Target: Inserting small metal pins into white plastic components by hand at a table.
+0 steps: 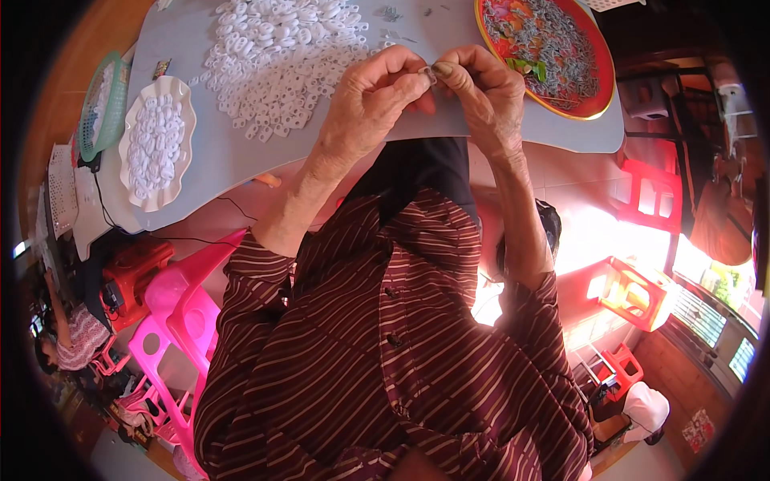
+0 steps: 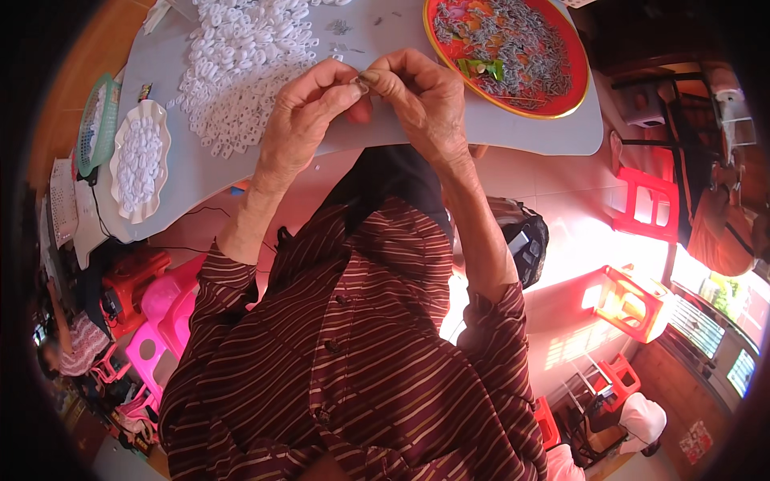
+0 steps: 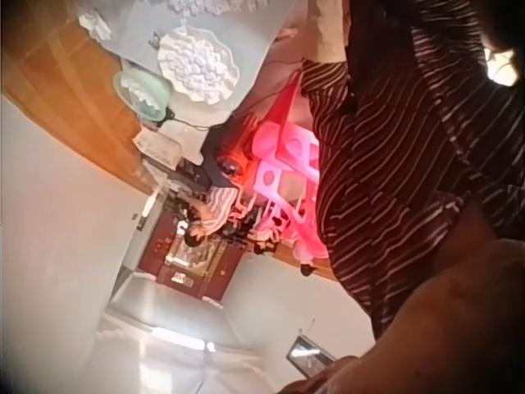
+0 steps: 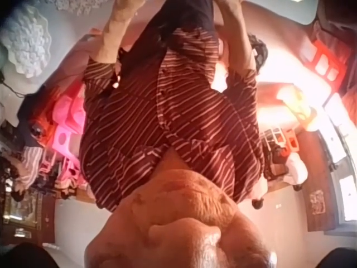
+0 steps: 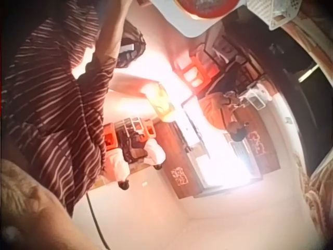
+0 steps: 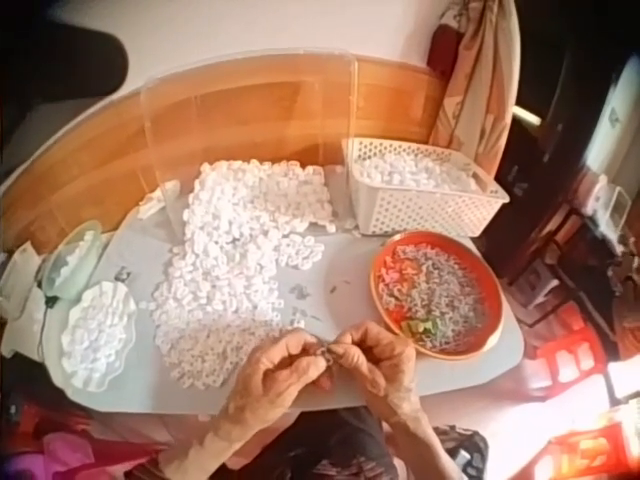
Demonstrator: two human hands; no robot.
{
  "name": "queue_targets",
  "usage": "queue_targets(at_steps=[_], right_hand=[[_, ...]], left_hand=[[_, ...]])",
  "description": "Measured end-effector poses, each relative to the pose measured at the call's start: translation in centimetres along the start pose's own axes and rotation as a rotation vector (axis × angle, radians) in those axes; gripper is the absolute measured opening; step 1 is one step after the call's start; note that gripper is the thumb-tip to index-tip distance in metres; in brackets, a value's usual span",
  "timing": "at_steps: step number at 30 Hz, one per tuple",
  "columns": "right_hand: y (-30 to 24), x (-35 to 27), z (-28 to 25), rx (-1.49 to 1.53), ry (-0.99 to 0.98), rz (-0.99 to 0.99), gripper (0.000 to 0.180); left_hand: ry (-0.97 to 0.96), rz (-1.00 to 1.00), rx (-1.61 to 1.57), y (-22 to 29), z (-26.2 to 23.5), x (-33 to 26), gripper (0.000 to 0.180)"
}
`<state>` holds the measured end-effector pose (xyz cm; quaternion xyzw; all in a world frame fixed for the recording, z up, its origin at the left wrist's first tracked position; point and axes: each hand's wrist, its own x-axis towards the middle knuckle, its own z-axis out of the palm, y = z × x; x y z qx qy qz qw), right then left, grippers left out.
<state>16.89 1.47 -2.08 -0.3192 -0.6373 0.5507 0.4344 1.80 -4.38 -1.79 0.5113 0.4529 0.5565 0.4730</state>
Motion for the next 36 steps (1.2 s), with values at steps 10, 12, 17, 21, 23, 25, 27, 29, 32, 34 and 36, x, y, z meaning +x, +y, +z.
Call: queue_targets(at_steps=[10,12,17,21,23,25,27,29,32,34,36], right_hand=[[-0.1,0.4,0.0,0.003,0.013,0.034,0.016],[-0.4,0.5,0.0,0.053,0.006,0.025,0.016],[-0.2,0.2,0.1,-0.029,-0.006,-0.033,0.016],[-0.4,0.1,0.2,-0.073,-0.012,0.026,0.018],[-0.4,0.0,0.3,-0.113,0.011,0.028,0.019],[-0.5,0.1,0.5,-0.162,0.046,0.02,0.021],[-0.7,0.2,0.6,-0.181,0.049,0.018,0.022],[-0.6,0.3,0.6,-0.2,0.053,0.009,0.023],[-0.4,0.3,0.5,-0.106,0.02,0.029,0.021],[-1.4,0.3,0.6,-0.006,0.005,0.082,0.02],[-0.7,0.3,0.6,-0.031,0.008,0.037,0.018]], left_hand=[[0.156,0.021,0.015,-1.2,1.2,-0.1,0.008],[0.139,0.004,-0.052,-0.9,1.1,-0.3,0.008],[0.086,-0.017,-0.103,-1.2,0.7,-0.4,0.01],[0.109,0.019,-0.107,-1.2,1.0,-0.5,0.011],[0.126,0.032,-0.082,-1.3,1.2,-0.5,0.011],[0.165,0.141,-0.003,-1.6,1.3,-0.4,0.011],[0.165,0.129,0.0,-1.4,1.4,-0.5,0.012],[0.164,0.124,0.006,-1.3,1.6,-0.5,0.012],[0.197,0.105,-0.032,-1.2,1.7,-0.5,0.013],[0.194,0.05,-0.068,-1.0,1.5,-0.6,0.015],[0.184,0.09,-0.044,-1.3,1.3,-0.5,0.016]])
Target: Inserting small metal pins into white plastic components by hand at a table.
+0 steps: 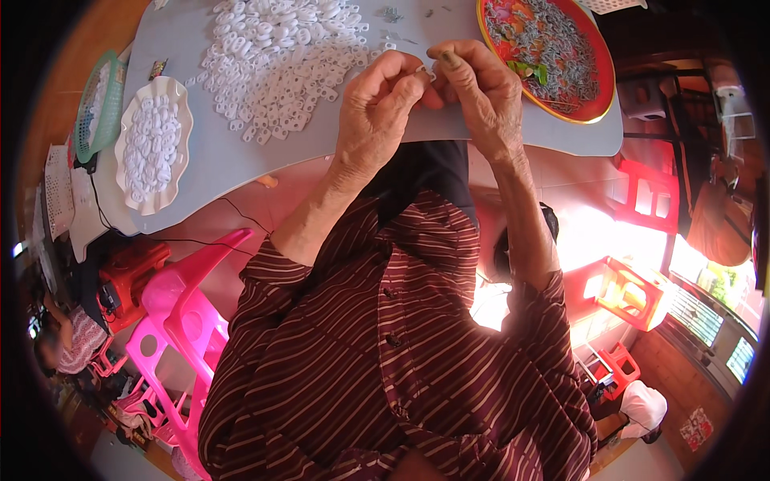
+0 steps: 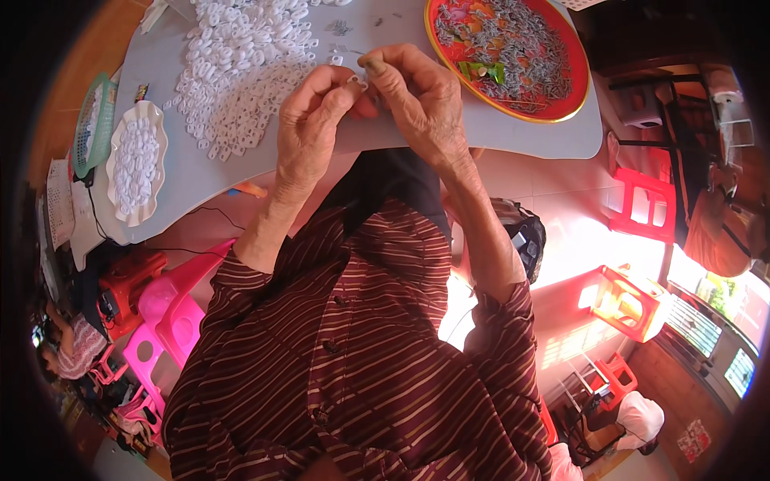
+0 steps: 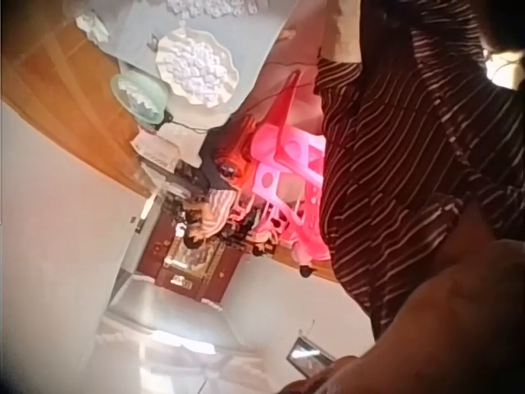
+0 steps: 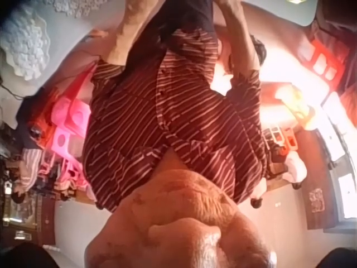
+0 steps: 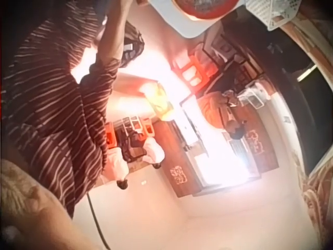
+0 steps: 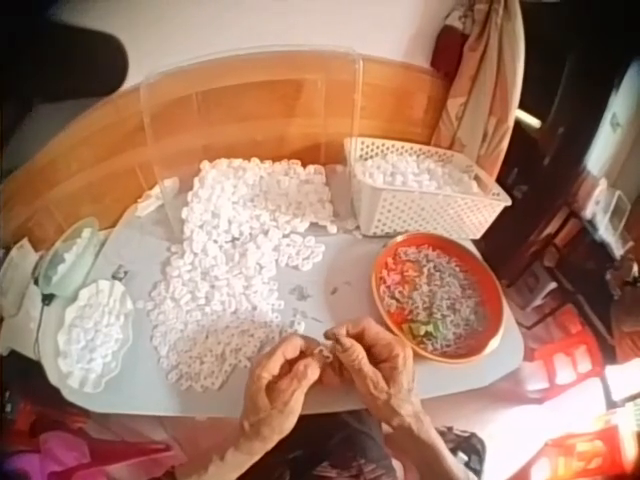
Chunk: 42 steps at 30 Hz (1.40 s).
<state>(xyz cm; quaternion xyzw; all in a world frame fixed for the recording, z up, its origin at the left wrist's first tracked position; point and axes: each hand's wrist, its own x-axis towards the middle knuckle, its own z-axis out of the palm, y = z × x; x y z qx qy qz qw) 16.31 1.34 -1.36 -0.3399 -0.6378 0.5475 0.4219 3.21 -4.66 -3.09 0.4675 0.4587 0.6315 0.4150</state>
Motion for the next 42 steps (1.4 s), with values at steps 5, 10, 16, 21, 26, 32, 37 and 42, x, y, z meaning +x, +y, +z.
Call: queue_targets(at_steps=[5,10,16,21,26,32,37,42], right_hand=[[0.3,-0.1,0.1,-0.036,-0.008,-0.054,0.015],[0.1,-0.2,1.0,-0.039,0.091,0.011,0.015],[-0.2,-0.1,0.7,0.03,0.029,-0.02,0.016],[-0.1,-0.5,0.0,0.174,-0.055,0.019,0.017],[0.1,-0.3,0.0,0.246,-0.099,-0.016,0.014],[0.3,-0.2,0.0,0.099,0.003,-0.022,0.011],[0.2,-0.3,0.4,0.155,0.018,-0.006,0.011],[0.3,-0.4,0.1,0.208,0.003,-0.052,0.012]], left_hand=[[-0.01,0.016,-0.032,-0.2,0.1,0.0,0.018],[0.015,-0.062,-0.028,0.3,-0.1,-0.1,0.019],[0.042,0.018,-0.116,-0.1,0.2,-0.1,0.017],[0.013,0.025,-0.083,0.3,0.4,-0.2,0.021],[0.032,0.04,-0.005,0.3,0.4,-0.2,0.014],[0.054,-0.03,0.078,1.0,0.7,-0.1,0.017],[0.053,-0.012,0.086,0.8,0.7,0.1,0.016],[0.021,-0.054,0.044,1.8,0.3,0.6,0.017]])
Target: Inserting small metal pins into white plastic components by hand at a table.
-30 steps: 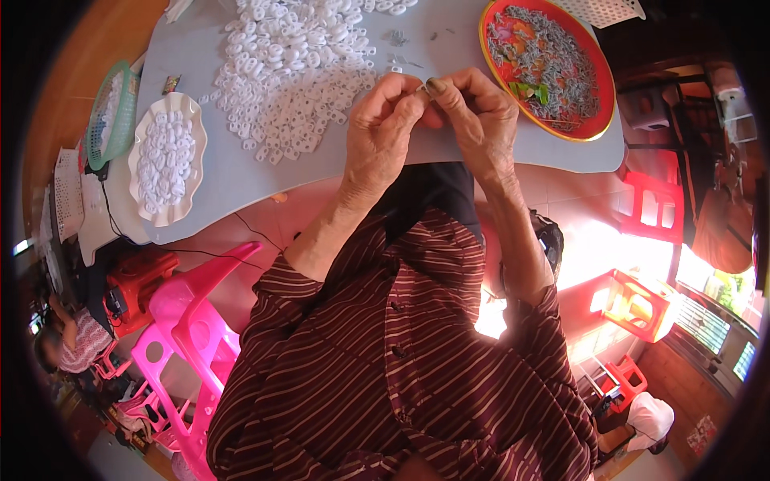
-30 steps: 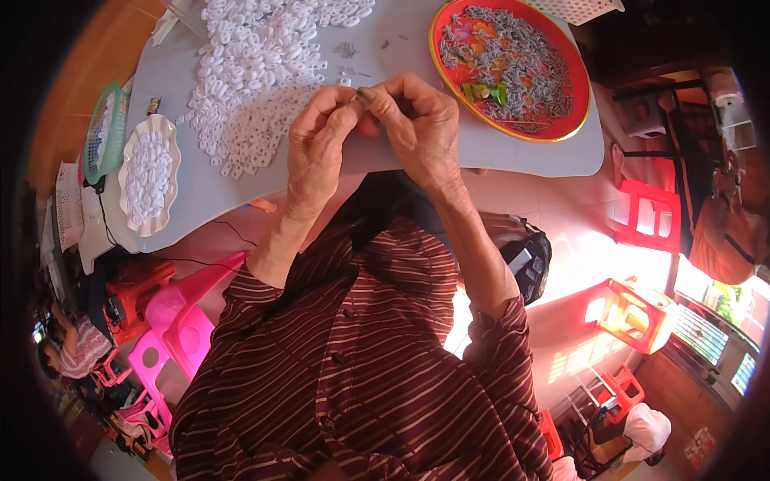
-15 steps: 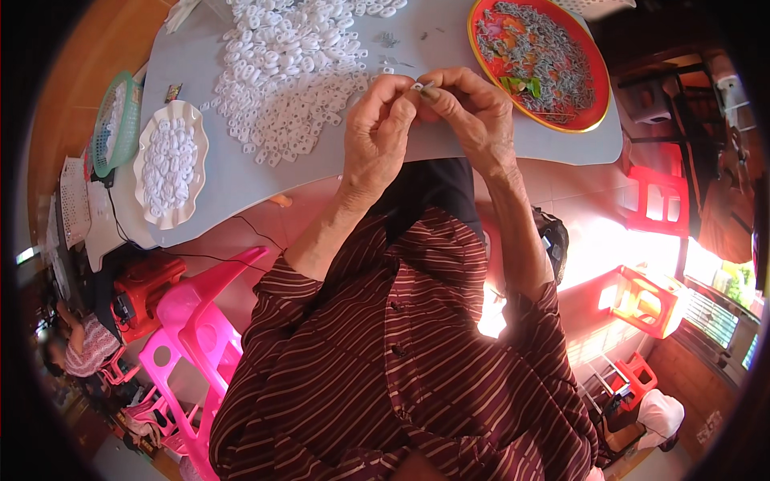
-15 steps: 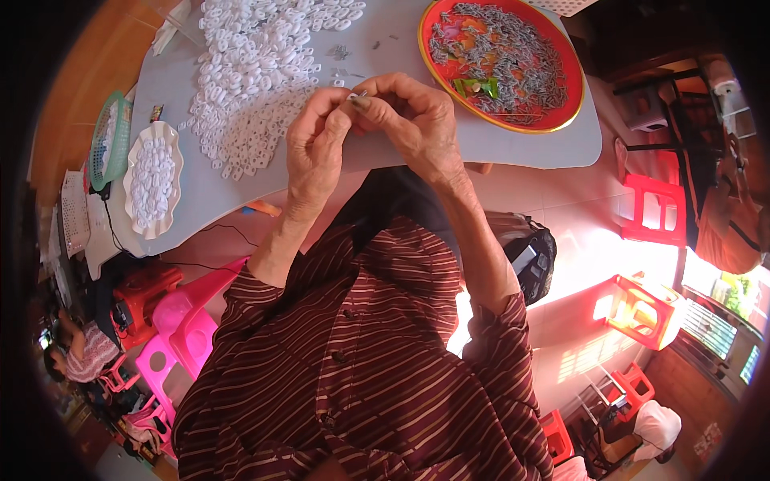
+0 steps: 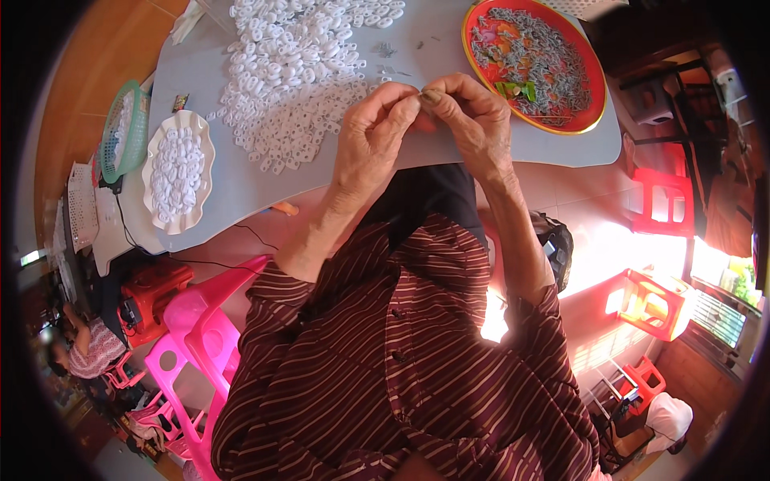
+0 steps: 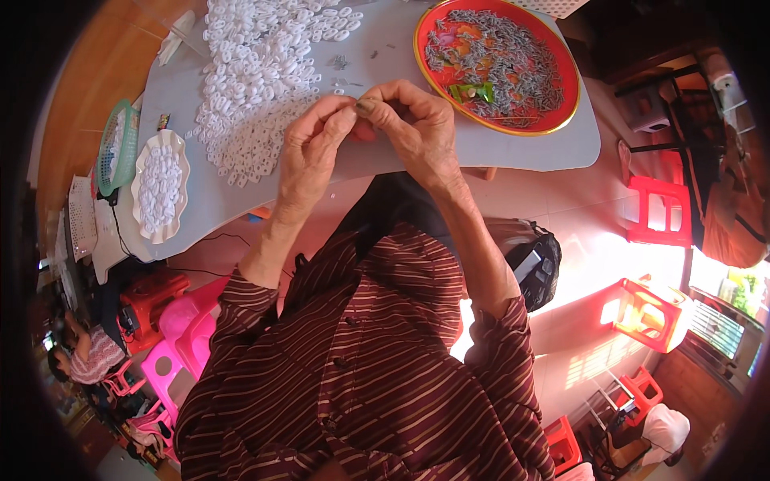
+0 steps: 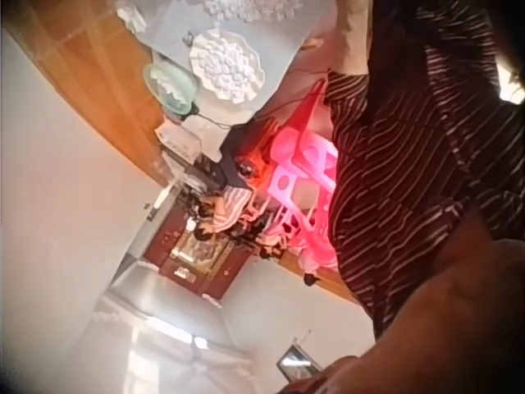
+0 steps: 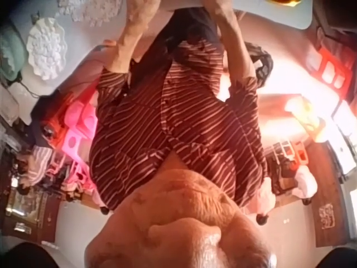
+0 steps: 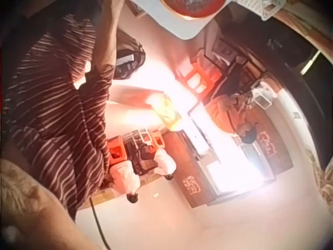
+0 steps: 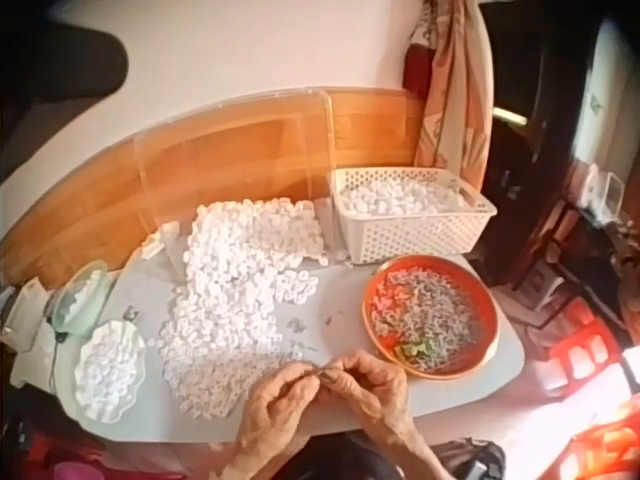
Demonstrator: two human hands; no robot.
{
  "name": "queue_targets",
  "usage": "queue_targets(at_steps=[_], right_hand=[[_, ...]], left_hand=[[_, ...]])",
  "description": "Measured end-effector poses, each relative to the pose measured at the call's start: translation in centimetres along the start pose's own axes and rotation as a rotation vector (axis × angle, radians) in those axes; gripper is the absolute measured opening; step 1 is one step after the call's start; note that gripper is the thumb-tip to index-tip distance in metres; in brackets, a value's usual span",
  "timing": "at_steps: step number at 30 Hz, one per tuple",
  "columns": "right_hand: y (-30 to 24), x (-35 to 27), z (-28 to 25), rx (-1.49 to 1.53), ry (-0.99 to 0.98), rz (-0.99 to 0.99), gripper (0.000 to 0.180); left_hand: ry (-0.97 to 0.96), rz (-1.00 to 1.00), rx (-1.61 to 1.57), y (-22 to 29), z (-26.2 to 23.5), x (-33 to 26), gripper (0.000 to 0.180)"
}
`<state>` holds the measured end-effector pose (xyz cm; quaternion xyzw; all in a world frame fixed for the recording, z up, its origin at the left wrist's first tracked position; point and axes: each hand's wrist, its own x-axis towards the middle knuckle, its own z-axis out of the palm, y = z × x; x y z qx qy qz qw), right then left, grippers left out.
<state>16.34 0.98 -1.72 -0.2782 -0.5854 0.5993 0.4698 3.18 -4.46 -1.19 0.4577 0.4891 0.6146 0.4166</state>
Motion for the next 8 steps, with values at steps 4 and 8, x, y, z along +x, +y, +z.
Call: queue_targets(at_steps=[4,8], right_hand=[[0.3,0.1,-0.3,0.063,0.087,-0.015,0.012],[0.2,-0.1,-0.6,0.064,0.057,0.082,0.017]], left_hand=[[-0.086,0.187,0.596,2.6,-2.8,3.9,0.019],[-0.184,0.487,1.11,1.8,-5.6,11.4,0.02]])
